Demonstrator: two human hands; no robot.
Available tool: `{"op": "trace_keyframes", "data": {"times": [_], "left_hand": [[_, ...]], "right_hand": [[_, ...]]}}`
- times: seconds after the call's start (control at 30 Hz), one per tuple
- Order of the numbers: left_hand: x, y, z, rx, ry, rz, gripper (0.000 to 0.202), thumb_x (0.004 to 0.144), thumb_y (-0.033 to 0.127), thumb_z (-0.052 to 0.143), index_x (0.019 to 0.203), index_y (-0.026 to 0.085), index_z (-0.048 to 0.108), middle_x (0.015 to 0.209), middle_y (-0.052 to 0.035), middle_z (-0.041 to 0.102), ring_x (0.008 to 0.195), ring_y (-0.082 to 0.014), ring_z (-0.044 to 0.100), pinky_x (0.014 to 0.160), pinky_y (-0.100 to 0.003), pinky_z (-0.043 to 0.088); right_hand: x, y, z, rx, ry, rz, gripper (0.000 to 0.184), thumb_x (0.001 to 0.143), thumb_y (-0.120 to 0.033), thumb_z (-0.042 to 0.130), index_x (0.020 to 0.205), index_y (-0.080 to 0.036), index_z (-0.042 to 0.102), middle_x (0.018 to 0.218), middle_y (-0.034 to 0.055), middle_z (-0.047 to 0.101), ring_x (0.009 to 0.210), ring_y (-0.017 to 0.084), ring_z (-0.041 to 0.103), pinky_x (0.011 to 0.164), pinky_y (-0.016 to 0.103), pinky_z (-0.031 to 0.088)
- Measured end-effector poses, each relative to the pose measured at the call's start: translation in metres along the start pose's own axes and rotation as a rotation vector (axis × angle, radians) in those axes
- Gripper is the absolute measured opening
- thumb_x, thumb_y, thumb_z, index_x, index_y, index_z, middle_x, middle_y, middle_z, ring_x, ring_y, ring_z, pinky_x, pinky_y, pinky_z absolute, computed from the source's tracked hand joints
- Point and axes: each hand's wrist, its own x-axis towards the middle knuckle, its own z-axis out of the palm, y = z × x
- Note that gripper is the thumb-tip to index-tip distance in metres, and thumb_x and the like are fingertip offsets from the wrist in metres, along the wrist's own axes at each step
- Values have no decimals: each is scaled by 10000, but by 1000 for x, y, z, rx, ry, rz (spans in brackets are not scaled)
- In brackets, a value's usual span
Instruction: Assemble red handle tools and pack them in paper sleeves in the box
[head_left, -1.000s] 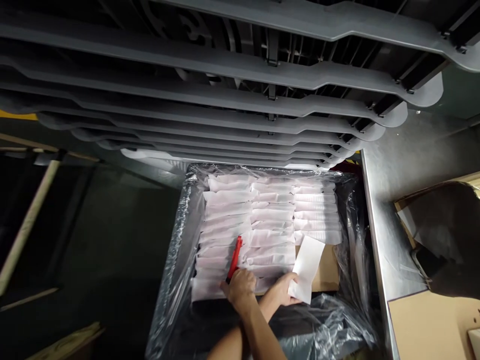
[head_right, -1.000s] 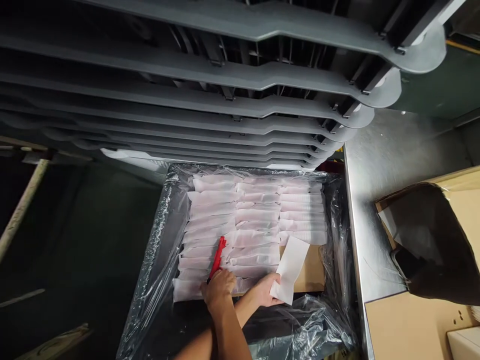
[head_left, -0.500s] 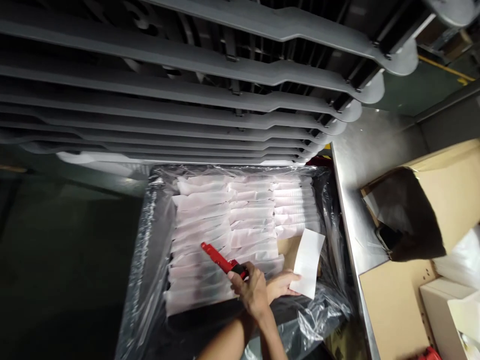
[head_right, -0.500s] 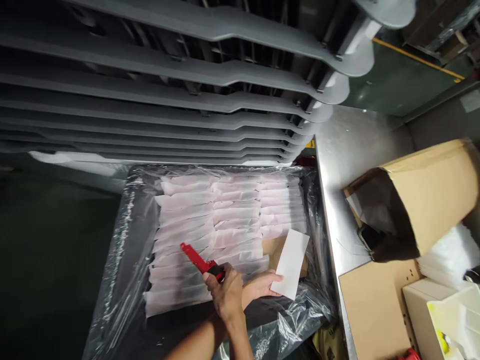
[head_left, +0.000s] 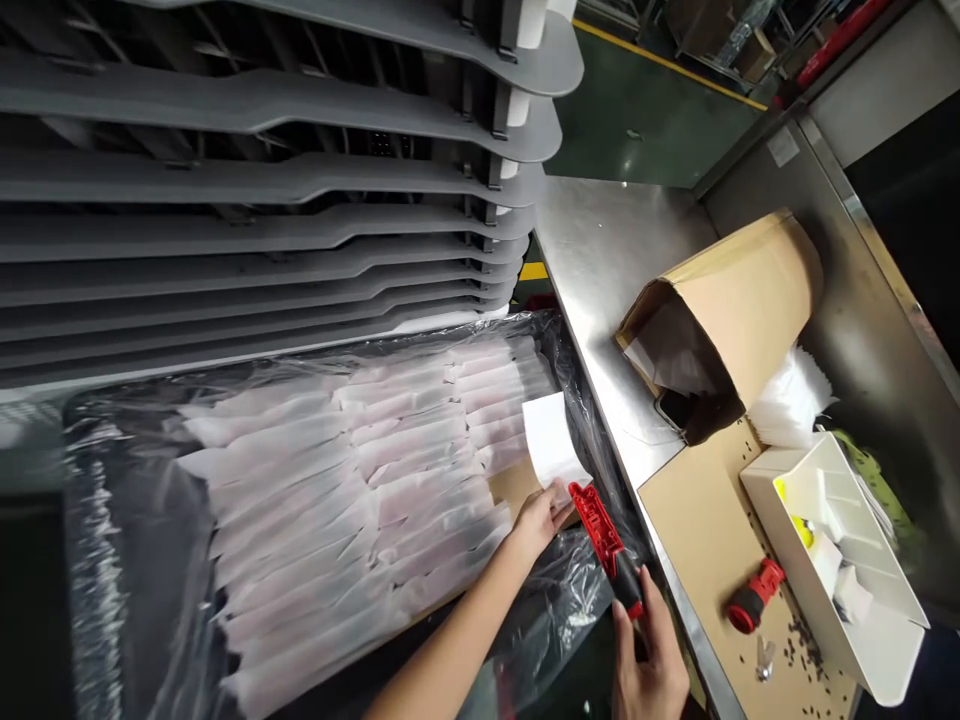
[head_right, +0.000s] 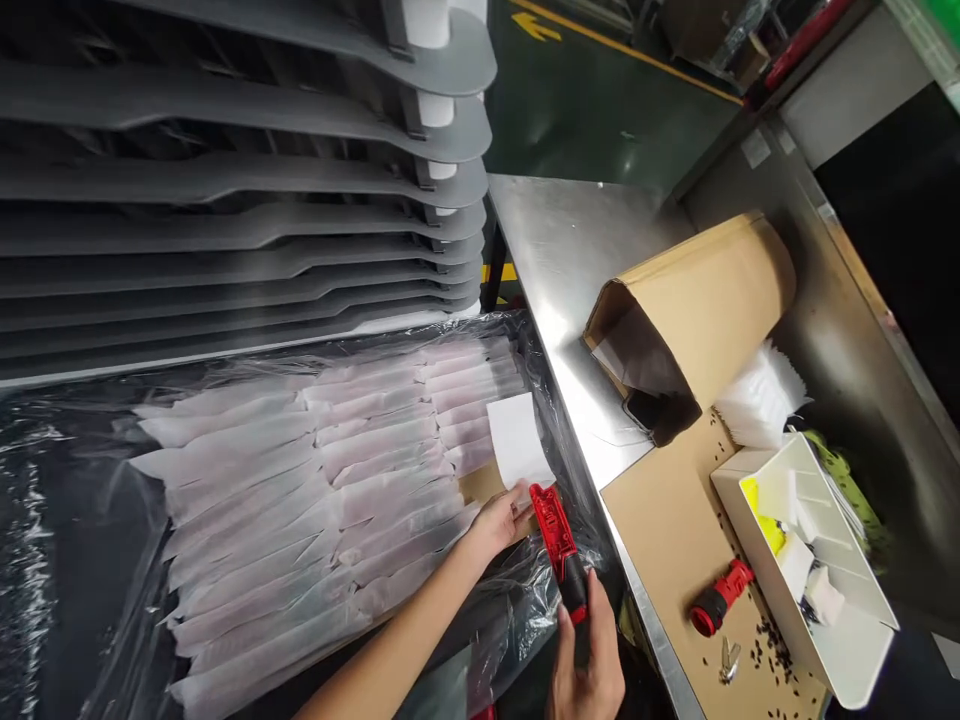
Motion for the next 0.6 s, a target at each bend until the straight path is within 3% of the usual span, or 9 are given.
{"op": "trace_keyframes", "data": {"times": [0.17, 0.33, 0.43, 0.6], "left_hand": [[-10, 1, 0, 3, 49, 66, 39, 949, 127, 626, 941, 108, 659, 754, -9, 723, 648, -112, 693, 642, -234, 599], [-18, 2, 3, 16, 29, 84, 32, 941, 132, 634, 932, 136, 664, 721, -17, 752, 636, -120, 716, 635, -204, 591], [-25, 1, 4, 48, -44, 38, 138, 982, 241, 597, 946, 127, 667, 716, -37, 754, 607, -129, 714, 582, -195, 565], [-38, -1, 2, 71, -153, -52, 291, 988, 365, 580, 1061, 100, 673, 802, -81, 773, 670, -169, 739, 572, -217, 559]], "right_hand": [[-1, 6, 1, -149, 39, -206, 381, 996, -383, 561, 1292, -166, 663, 1222, 130, 729, 1078, 280, 720, 868, 374, 587], [1, 4, 4, -157, 22, -247, 360, 1002, -364, 548, 1290, -176, 658, 1224, 124, 730, 1075, 271, 727, 875, 369, 592], [-6, 6, 11, -109, -37, -136, 422, 986, -436, 555, 1291, -155, 637, 1240, 144, 722, 1080, 270, 728, 882, 354, 597], [-9, 7, 18, 45, -36, 191, 669, 865, -615, 652, 1326, -143, 540, 1225, 175, 720, 1095, 288, 719, 910, 371, 590]]}}
